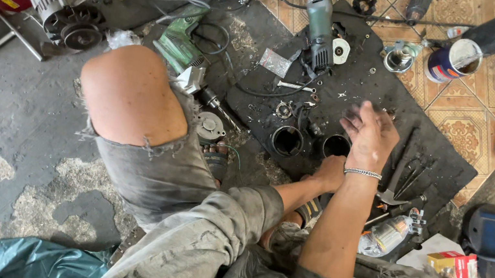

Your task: The person unpacks several small boxes containing mechanical parts and tools while sitting on the floor. They then use a hammer to tap a metal ring into a cylindrical metal housing, followed by inserting a small metal component into the housing.

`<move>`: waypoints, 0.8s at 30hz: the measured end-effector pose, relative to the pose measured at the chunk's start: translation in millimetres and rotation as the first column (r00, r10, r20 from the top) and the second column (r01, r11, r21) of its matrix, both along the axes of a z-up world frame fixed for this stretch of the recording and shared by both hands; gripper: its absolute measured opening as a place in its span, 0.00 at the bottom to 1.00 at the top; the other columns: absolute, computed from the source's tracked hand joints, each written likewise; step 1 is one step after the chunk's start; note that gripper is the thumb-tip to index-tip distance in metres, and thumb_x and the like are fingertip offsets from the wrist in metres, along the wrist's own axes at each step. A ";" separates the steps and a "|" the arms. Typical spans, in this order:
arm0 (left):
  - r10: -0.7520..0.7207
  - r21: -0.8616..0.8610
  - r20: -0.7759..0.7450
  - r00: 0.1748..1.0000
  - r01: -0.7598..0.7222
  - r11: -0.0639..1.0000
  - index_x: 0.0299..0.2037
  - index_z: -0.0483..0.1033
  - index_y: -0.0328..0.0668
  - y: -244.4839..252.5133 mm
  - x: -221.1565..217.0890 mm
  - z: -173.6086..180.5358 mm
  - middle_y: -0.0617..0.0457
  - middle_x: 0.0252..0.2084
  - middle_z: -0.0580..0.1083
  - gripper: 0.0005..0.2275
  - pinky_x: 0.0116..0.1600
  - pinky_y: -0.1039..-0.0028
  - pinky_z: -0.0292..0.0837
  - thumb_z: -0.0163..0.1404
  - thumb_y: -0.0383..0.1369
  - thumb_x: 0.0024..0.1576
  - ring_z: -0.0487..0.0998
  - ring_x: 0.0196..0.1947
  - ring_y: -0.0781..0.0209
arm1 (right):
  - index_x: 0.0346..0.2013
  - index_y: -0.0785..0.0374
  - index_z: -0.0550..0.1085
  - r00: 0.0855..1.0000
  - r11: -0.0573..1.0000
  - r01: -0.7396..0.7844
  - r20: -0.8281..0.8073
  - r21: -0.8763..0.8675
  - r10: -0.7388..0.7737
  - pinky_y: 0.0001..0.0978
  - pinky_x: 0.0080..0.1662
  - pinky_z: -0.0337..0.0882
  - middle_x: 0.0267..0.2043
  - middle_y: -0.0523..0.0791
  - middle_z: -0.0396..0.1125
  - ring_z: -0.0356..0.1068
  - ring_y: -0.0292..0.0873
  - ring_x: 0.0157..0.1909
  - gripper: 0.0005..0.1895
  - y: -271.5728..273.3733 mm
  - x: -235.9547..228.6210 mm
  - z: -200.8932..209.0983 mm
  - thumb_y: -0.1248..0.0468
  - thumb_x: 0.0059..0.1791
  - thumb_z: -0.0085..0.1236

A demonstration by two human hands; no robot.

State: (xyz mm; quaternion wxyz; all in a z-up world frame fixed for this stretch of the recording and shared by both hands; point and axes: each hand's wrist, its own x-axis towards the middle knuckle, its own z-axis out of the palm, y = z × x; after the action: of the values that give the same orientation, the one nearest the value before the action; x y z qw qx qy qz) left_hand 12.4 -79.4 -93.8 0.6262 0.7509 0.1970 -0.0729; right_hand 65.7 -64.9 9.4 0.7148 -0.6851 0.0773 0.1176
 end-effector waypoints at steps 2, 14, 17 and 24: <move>-0.010 -0.091 0.115 0.993 0.020 0.996 0.46 0.80 0.32 -6.3 -2.4 -2.4 0.28 0.43 0.78 0.16 0.51 0.41 0.78 0.56 0.34 0.50 0.78 0.50 0.25 | 0.34 0.62 0.72 1.000 1.000 0.012 -0.013 0.001 -0.012 0.45 0.40 0.84 0.34 0.49 0.74 0.79 0.46 0.32 0.12 -3.1 -1.2 -9.7 0.60 0.51 0.67; -0.249 0.344 -0.282 0.927 0.340 0.875 0.35 0.84 0.39 160.4 -54.8 3.7 0.38 0.36 0.81 0.13 0.44 0.51 0.81 0.59 0.37 0.42 0.83 0.43 0.37 | 0.36 0.61 0.79 0.977 0.848 -0.062 0.140 -0.526 0.159 0.46 0.38 0.77 0.33 0.51 0.74 0.77 0.50 0.37 0.12 0.8 7.2 -74.7 0.59 0.43 0.67; -0.111 0.420 -0.358 0.927 0.266 0.868 0.45 0.80 0.33 210.7 -67.1 -3.1 0.32 0.41 0.79 0.21 0.44 0.44 0.79 0.61 0.35 0.42 0.81 0.45 0.30 | 0.34 0.52 0.81 0.902 0.610 -0.272 0.024 -0.744 0.431 0.46 0.44 0.76 0.33 0.45 0.76 0.77 0.51 0.41 0.13 12.3 -6.4 -89.6 0.57 0.36 0.68; -0.328 0.432 -0.205 0.922 0.386 0.815 0.69 0.59 0.35 192.5 -88.7 2.9 0.33 0.65 0.63 0.57 0.68 0.43 0.68 0.77 0.39 0.24 0.67 0.63 0.24 | 0.41 0.56 0.81 0.705 0.405 -0.598 -0.213 -0.692 0.677 0.51 0.52 0.76 0.40 0.49 0.77 0.75 0.58 0.51 0.21 34.0 -39.3 -86.6 0.58 0.35 0.74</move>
State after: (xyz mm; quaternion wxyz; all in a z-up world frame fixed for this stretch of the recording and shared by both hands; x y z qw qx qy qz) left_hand -76.3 113.1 -90.8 0.3902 0.8961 0.1018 -0.1853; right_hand 26.4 -30.9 -77.2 0.2897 -0.8877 -0.1864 0.3056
